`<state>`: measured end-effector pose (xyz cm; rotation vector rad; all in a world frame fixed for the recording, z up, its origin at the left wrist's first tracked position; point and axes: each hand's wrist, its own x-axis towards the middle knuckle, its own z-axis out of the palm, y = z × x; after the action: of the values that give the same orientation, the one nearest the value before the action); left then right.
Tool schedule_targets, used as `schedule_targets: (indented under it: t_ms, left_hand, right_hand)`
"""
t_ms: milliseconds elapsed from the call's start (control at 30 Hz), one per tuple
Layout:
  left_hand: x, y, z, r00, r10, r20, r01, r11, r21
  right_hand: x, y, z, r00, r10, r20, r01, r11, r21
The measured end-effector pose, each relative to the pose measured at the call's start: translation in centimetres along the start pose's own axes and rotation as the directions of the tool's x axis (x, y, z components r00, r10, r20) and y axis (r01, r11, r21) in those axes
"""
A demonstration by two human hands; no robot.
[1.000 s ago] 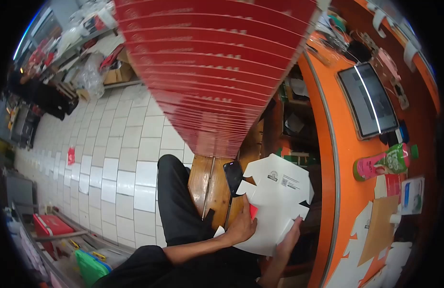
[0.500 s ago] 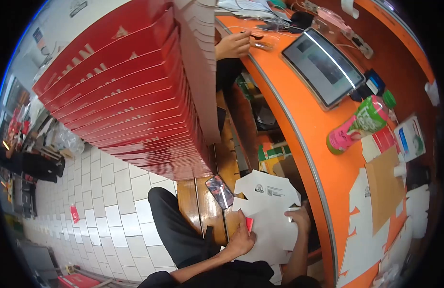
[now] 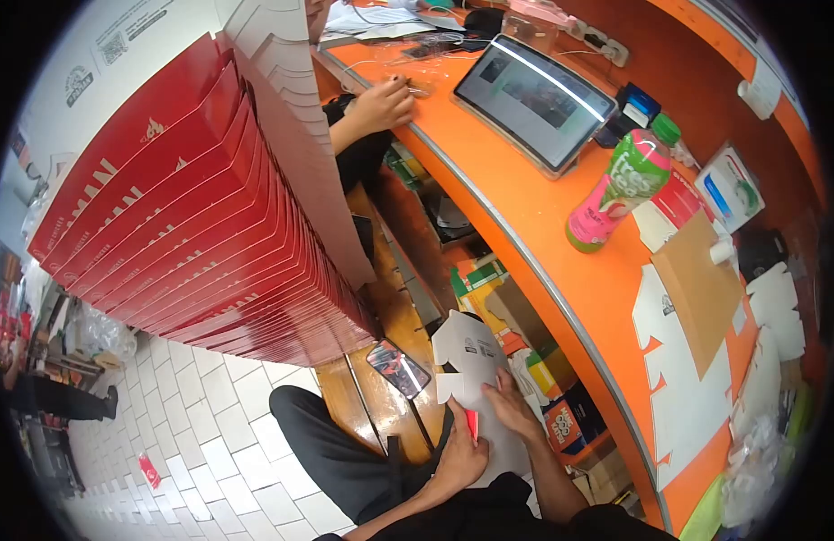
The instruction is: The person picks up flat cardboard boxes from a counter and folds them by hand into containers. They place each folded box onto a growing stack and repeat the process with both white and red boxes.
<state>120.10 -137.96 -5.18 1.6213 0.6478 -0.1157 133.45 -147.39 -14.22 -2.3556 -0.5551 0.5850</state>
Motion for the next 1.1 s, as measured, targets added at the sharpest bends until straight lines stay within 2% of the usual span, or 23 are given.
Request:
schedule_targets:
  t_ms: [67,100,133,167,200,233,333,433,500,533,567,600,633,700,733,800,867,900,933,967,1033,1067,1100]
  left_hand:
    - [-0.1,0.4,-0.1,0.998,0.029,-0.049,-0.032,0.997,-0.067]
    - [0.3,-0.5,-0.1,0.998,0.035,-0.049,-0.038,0.997,-0.072]
    - [0.8,-2.3,-0.1,0.981,0.193,-0.016,-0.193,0.981,-0.016]
    - [0.9,-3.4,-0.1,0.939,0.342,0.024,-0.343,0.939,0.036]
    - [0.1,-2.6,0.1,0.933,0.346,-0.101,-0.340,0.938,0.064]
    - [0.0,-2.9,0.3,0.933,0.345,-0.104,-0.340,0.938,0.065]
    - [0.0,-3.6,0.5,0.951,0.288,-0.115,-0.282,0.957,0.067]
    - [-0.1,-2.2,0.2,0.901,0.376,-0.216,-0.376,0.926,0.046]
    - [-0.5,-1.1,-0.4,0.927,0.307,-0.213,-0.299,0.952,0.070]
    - [-0.5,-0.9,-0.5,0.926,0.301,-0.228,-0.295,0.954,0.059]
    - [-0.6,-0.9,-0.6,0.938,0.275,-0.209,-0.267,0.961,0.066]
    - [-0.8,-1.0,-0.6,0.951,0.248,-0.186,-0.238,0.968,0.077]
    - [-0.8,-1.3,-0.5,0.950,0.244,-0.197,-0.234,0.970,0.072]
    - [0.0,-2.4,0.2,0.978,0.134,-0.160,-0.143,0.989,-0.047]
    - [0.7,-3.4,0.6,0.977,0.133,-0.166,-0.144,0.988,-0.054]
    - [1.3,-5.8,1.4,0.931,0.275,-0.241,-0.268,0.961,0.064]
    - [1.8,-6.2,1.0,0.942,0.245,-0.229,-0.260,0.965,-0.038]
    - [2.1,-6.1,0.6,0.949,0.222,-0.225,-0.256,0.957,-0.134]
    - [1.8,-5.0,0.1,0.974,0.111,-0.197,-0.151,0.968,-0.201]
    - [1.8,-4.7,0.1,0.969,0.042,-0.244,-0.107,0.960,-0.260]
    - [1.8,-4.9,0.1,0.963,0.094,-0.254,-0.160,0.954,-0.255]
    - [1.8,-4.9,0.2,0.959,0.033,-0.282,-0.121,0.946,-0.300]
    - [1.9,-4.6,0.1,0.962,0.040,-0.269,-0.128,0.940,-0.316]
  right_hand:
    - [-0.4,-1.0,0.3,0.966,-0.256,-0.020,0.245,0.943,-0.224]
    - [-1.5,-5.8,-0.8,0.991,-0.137,-0.001,0.136,0.981,-0.139]
    - [-2.5,-9.8,-1.7,0.999,-0.017,0.034,0.018,0.998,-0.053]
    - [-3.1,-12.4,-2.5,0.999,-0.017,0.039,0.019,0.998,-0.055]
    - [-3.5,-14.6,-3.1,0.993,-0.050,0.109,0.065,0.988,-0.140]
    - [-3.5,-15.9,-3.5,0.981,-0.077,0.177,0.116,0.969,-0.219]
    - [-2.0,-14.7,-2.3,0.988,-0.104,0.115,0.130,0.961,-0.246]
    - [-0.9,-14.0,-2.9,0.988,-0.138,0.074,0.154,0.948,-0.280]
    - [0.0,-12.3,-3.2,0.988,-0.121,0.092,0.143,0.948,-0.284]
    - [1.3,-9.5,-2.7,0.981,-0.054,0.185,0.037,0.995,0.093]
    - [2.0,-7.8,-2.7,0.954,-0.022,0.300,-0.118,0.890,0.441]
    - [1.6,-9.0,-4.3,0.902,0.052,0.428,-0.310,0.768,0.560]
    - [1.5,-7.6,-3.4,0.899,0.047,0.435,-0.309,0.773,0.554]
    - [1.7,-3.7,-0.7,0.989,0.119,0.083,-0.132,0.973,0.189]
    - [1.9,-3.8,-1.2,0.987,0.135,0.088,-0.135,0.991,-0.015]
    - [1.6,-4.3,-1.4,0.992,0.110,0.066,-0.112,0.993,0.024]
    - [0.8,-4.2,-2.4,0.996,0.066,0.066,-0.068,0.997,0.029]
    - [0.0,-3.9,-3.0,0.996,0.032,0.083,-0.044,0.989,0.143]
    - [-1.1,-3.3,-3.5,0.993,0.002,0.121,-0.033,0.968,0.248]
    - [-2.5,-2.6,-4.1,0.979,-0.001,0.204,-0.041,0.979,0.199]
    - [-5.0,-0.6,-5.6,0.962,-0.088,-0.258,0.013,0.961,-0.277]
    - [-6.3,0.6,-6.3,0.977,-0.096,-0.191,0.033,0.950,-0.310]
    - [-7.4,1.8,-7.0,0.976,0.039,-0.214,-0.117,0.923,-0.366]
